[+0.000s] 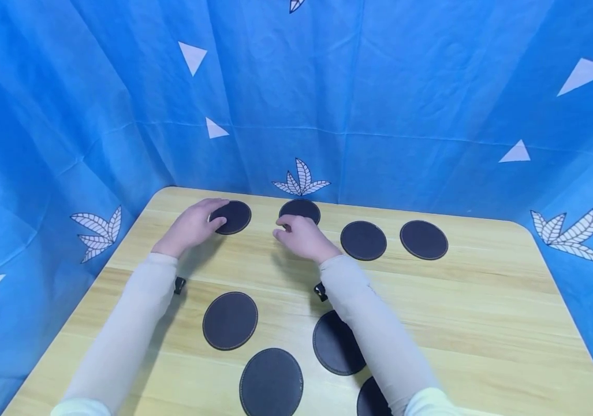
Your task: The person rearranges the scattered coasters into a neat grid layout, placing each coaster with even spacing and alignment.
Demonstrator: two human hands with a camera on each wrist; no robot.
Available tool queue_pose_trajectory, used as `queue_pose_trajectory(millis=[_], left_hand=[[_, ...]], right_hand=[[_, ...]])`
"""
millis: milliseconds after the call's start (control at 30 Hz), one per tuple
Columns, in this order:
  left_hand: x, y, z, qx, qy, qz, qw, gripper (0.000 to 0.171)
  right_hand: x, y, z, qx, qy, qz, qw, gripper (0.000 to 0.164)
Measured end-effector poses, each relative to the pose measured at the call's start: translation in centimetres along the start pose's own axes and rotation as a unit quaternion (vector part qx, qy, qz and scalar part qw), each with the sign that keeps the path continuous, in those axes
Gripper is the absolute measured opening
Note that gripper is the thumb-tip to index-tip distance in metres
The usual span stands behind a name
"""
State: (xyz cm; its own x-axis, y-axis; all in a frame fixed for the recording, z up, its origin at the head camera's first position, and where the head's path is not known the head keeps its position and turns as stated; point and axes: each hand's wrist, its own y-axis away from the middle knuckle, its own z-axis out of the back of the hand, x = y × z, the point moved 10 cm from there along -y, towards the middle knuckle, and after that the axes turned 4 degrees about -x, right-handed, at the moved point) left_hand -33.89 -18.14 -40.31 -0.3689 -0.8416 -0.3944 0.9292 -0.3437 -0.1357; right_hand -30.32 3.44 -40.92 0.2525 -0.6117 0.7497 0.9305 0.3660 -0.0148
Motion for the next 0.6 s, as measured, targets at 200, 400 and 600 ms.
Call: queue_pose_trajectory(millis=[200,400,600], left_hand=[[1.5,-0.6,-0.6,0.012,0.018,0.022,0.9995,0.048],[3.3,-1.2,-1.4,0.026,-0.015,0.049,0.9984,0.048],[5.1,-1.5,-2.3,0.064,-0.029,0.093,0.9932,0.055]], right_hand=[[-0.5,-2.2,-1.6,0.006,-0.014,-0.024,1.000,0.043],[-0.4,-3.9,-3.2,0.014,-0.047,-0.045,0.998,0.049],[-0.8,-5.3,-5.4,0.040,-0.102,-0.086,0.990,0.056]])
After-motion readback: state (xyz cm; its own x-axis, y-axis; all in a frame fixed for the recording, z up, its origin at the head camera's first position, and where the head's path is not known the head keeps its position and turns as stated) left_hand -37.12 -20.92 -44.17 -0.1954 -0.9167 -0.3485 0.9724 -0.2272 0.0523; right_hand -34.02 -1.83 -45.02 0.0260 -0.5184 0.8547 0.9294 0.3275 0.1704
